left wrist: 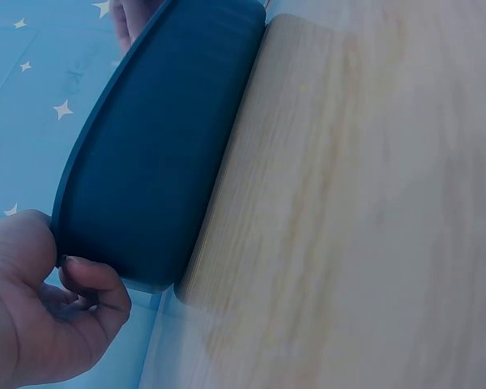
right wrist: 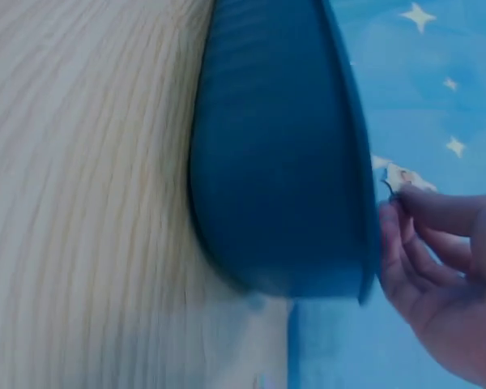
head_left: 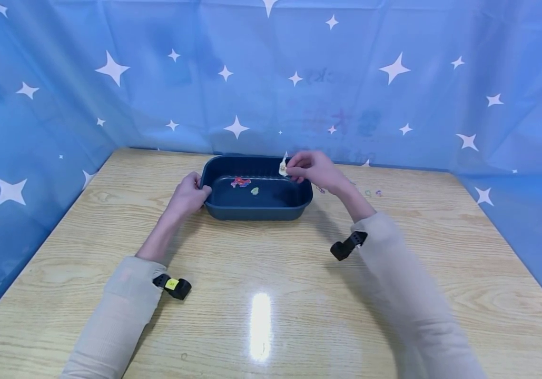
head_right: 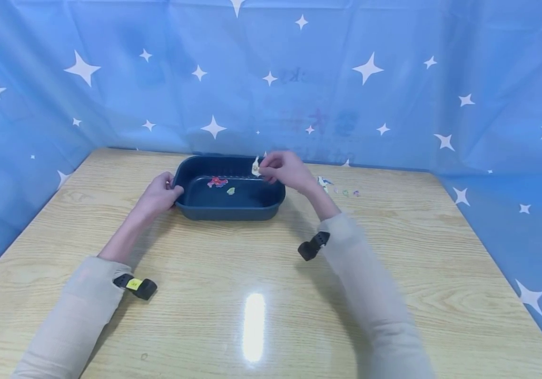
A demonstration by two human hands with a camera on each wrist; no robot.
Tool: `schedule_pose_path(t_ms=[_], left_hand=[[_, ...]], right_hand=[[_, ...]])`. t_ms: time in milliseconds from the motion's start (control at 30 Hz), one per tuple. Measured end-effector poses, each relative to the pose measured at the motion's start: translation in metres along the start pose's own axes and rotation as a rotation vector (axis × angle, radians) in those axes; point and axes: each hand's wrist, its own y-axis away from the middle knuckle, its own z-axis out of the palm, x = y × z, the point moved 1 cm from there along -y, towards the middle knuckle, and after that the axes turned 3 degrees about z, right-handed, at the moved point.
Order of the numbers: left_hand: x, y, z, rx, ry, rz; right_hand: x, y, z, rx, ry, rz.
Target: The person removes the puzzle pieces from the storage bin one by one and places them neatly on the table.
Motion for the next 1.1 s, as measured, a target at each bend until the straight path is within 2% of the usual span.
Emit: schedule_pose_path(t_ms=[200,300,400,533,833,1100], left_hand=[[0.001,-0.001,0.001,-0.005,-0.003,-0.001],[0.001,-0.001,0.001,-0.003,-0.004,0.0],[0.001,0.0,0.0,0.001,-0.001,-0.001],[0.001,0.0,-0.001,-0.004,-0.005,-0.004],[0.002,0.0,-0.001,-0.008,-0.002,-0.005],[0.0,0.0,0.0,-0.003,-0.007,-0.002]], right_hand=[[0.014,0.024,-0.031,0.087,-0.041,0.054],[0.024,0.033,-0.044,0.096,-0.024,0.08],[0.034,0.043,-0.05,0.082,0.036,0.095],[0.045,0.055,-0.051,0.038,0.104,0.128],[0.06,0.068,-0.04,-0.081,0.102,0.234],[0.068,0.073,-0.032,-0.104,0.126,0.279]])
